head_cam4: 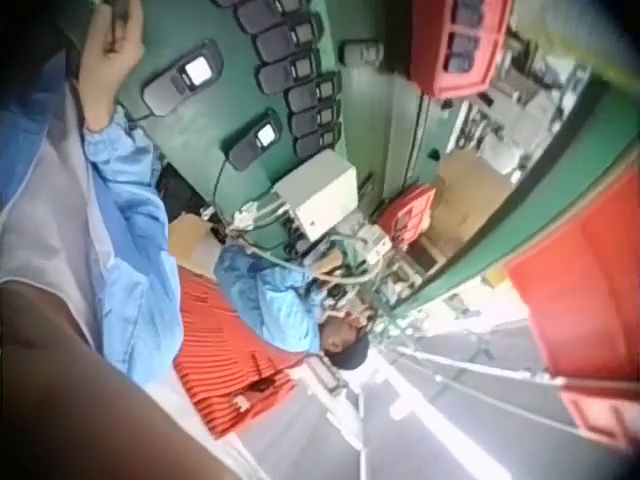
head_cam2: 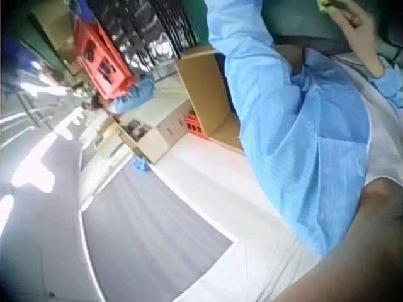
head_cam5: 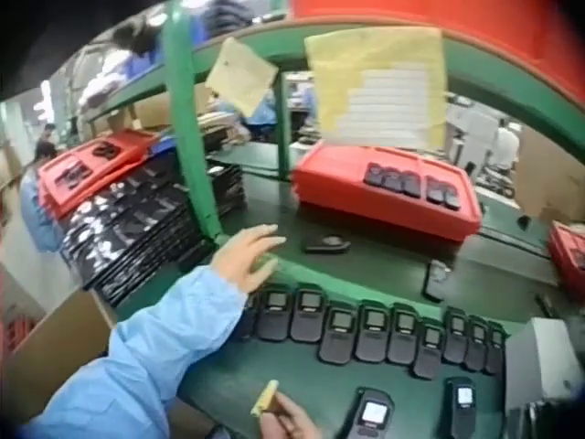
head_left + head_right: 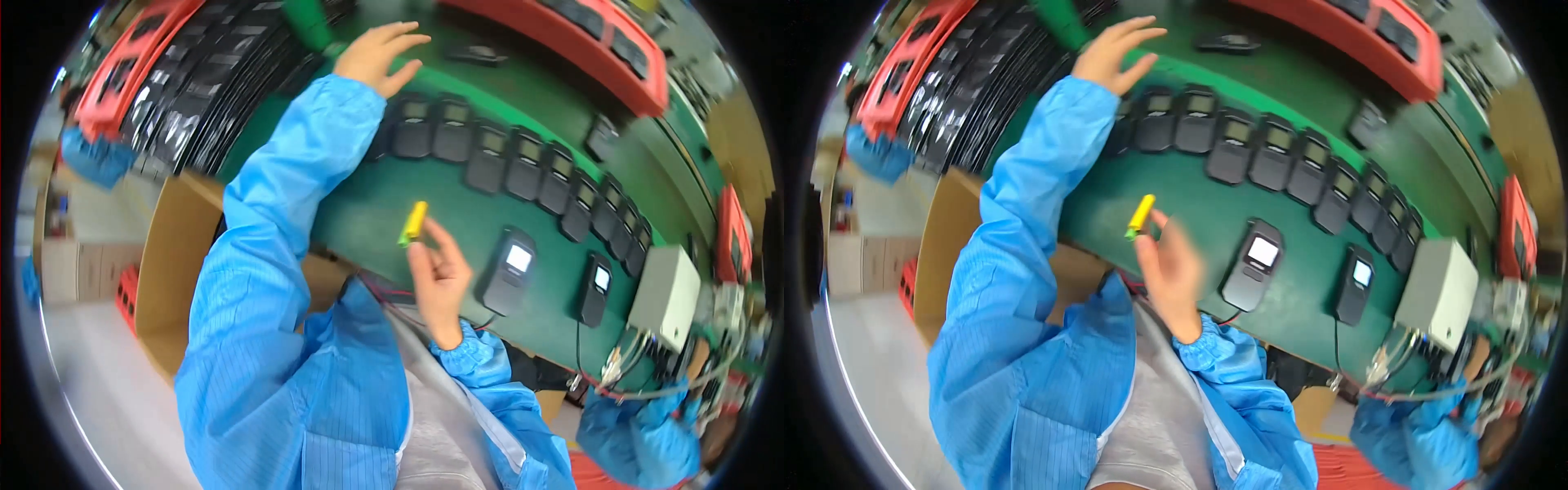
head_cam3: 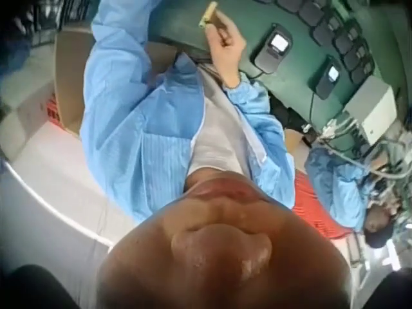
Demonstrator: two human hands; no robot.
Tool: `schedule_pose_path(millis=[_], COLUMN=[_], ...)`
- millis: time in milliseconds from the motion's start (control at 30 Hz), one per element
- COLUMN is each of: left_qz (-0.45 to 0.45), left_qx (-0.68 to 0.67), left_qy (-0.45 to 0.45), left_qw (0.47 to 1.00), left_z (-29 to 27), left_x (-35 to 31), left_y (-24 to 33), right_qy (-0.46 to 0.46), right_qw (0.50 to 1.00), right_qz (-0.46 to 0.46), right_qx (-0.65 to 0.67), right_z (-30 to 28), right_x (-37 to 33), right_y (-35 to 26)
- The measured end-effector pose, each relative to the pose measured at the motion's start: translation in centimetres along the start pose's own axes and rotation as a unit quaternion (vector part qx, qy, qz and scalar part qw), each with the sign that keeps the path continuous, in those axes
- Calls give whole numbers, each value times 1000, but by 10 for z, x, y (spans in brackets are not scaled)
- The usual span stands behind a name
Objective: Testing handheld electronic devices by connecting them to a power source, checking functionality, and sorting them into storage boxes.
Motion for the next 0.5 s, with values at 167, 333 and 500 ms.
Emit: schedule_pose_path(millis=[167,333,500], left_qz=[-88,-528,-571], left_qx=[23,54,98], left_qy=[190,241,-198], left_qw=[978,812,791], left_z=[-181,-232,-132], left_x=[-152,-416,-610], left_y=[-60,-172,-211], right_qy=[-23,-23,-59], right_qw=[995,989,974], right_qz=[-11,-19,-36], right_qx=[-92,-143,-217], right_z=[-6,-16,1], right_x=[-5,-7,-4], right_y=[-6,1,-6])
Point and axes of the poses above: each hand's wrist, its own x-axis towards the middle knuckle, its own z-axis out of the palm, y = z × x, the point moved 4 cm from there along x, towards the middle knuckle, and after that the axes turned 5 degrees about -z, right-handed, at the moved point
